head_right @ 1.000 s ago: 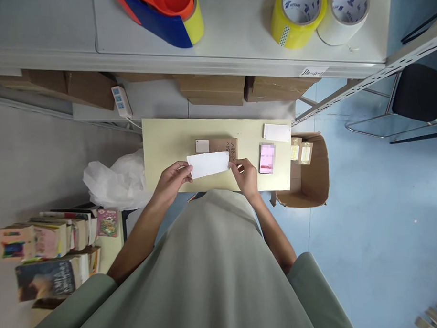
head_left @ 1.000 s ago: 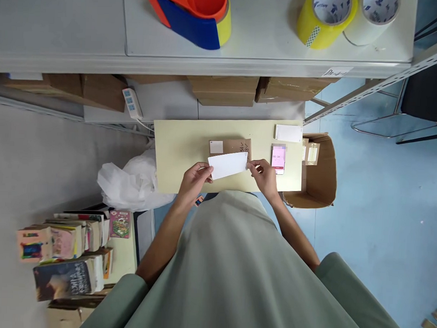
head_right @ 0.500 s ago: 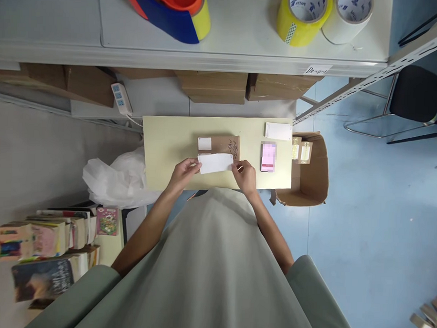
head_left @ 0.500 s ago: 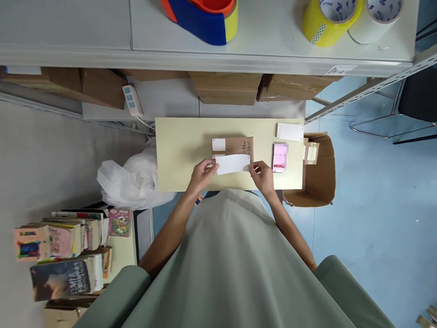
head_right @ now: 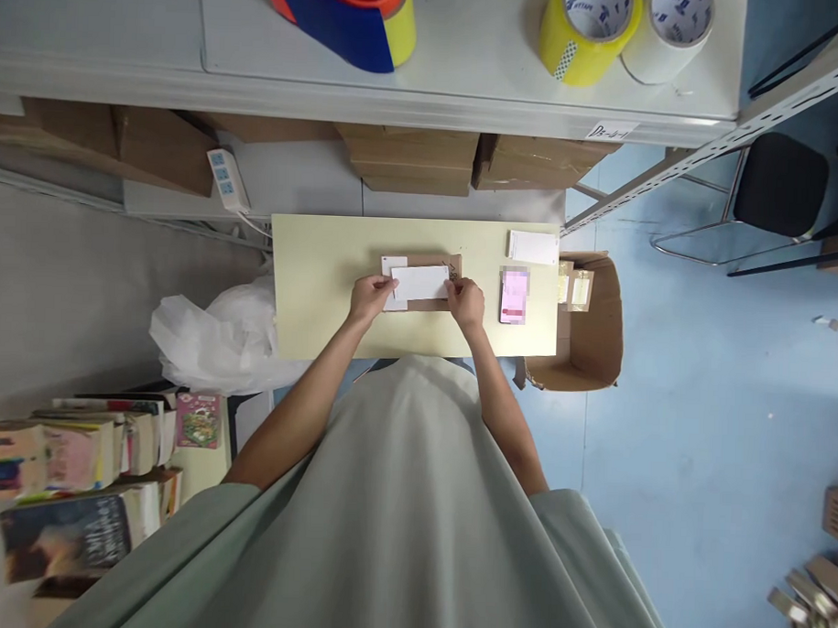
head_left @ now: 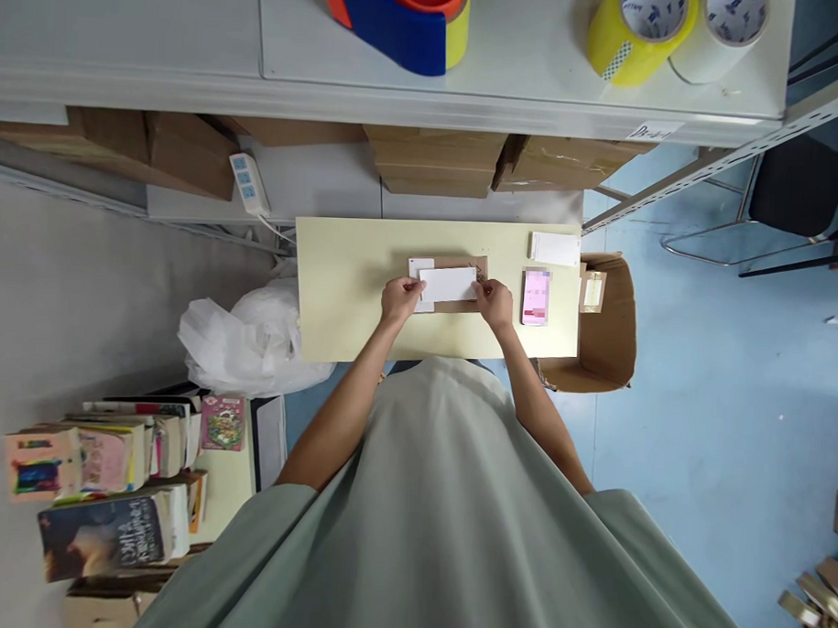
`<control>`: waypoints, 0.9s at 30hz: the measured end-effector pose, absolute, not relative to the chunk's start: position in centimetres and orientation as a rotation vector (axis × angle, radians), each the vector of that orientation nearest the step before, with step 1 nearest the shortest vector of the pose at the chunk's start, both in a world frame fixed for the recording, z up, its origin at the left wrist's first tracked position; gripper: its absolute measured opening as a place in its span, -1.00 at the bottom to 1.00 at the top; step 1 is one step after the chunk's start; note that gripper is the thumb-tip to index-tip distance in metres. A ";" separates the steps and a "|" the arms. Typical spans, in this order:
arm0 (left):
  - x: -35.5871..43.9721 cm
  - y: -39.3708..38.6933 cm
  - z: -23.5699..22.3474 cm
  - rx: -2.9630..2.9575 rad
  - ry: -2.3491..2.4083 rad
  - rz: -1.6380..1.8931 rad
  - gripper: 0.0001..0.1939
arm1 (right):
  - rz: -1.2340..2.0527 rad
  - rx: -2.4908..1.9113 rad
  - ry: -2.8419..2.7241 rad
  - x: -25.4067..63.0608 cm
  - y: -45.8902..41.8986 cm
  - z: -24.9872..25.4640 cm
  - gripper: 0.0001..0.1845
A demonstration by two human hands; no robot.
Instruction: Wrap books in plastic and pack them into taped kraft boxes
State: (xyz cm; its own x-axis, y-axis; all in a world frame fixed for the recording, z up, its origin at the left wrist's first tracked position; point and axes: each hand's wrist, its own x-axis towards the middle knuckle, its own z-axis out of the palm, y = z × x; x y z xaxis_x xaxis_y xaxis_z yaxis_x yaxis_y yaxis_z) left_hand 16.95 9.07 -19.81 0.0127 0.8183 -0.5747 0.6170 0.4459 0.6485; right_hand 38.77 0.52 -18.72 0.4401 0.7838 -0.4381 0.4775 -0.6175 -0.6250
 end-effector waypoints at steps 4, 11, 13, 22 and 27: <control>17.1 9.4 -19.9 1.259 1.696 0.219 -0.69 | 0.988 -2.324 -1.090 38.5 0.7 -19.3 -0.69; 17.5 9.7 -19.3 1.327 1.728 0.143 -0.72 | 0.946 -2.365 -1.145 38.3 0.7 -19.7 -0.79; 17.7 9.8 -19.2 1.350 1.735 0.123 -0.74 | 0.938 -2.372 -1.162 38.2 0.7 -19.7 -0.81; 18.2 10.1 -18.6 1.378 1.777 0.048 -0.76 | 0.959 -2.486 -1.183 37.5 1.6 -18.6 -0.81; 18.5 9.7 -18.4 1.433 1.819 0.007 -0.77 | 1.060 -2.605 -1.170 38.0 1.3 -17.3 -0.78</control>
State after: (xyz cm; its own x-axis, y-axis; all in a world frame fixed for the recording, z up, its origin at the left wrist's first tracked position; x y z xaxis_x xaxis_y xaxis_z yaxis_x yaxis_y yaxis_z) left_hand 18.52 9.72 -18.41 -0.0350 0.8177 -0.5746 0.8133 0.3574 0.4591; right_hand 38.04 1.26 -17.29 0.4639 0.6884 -0.5575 0.6224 -0.7011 -0.3479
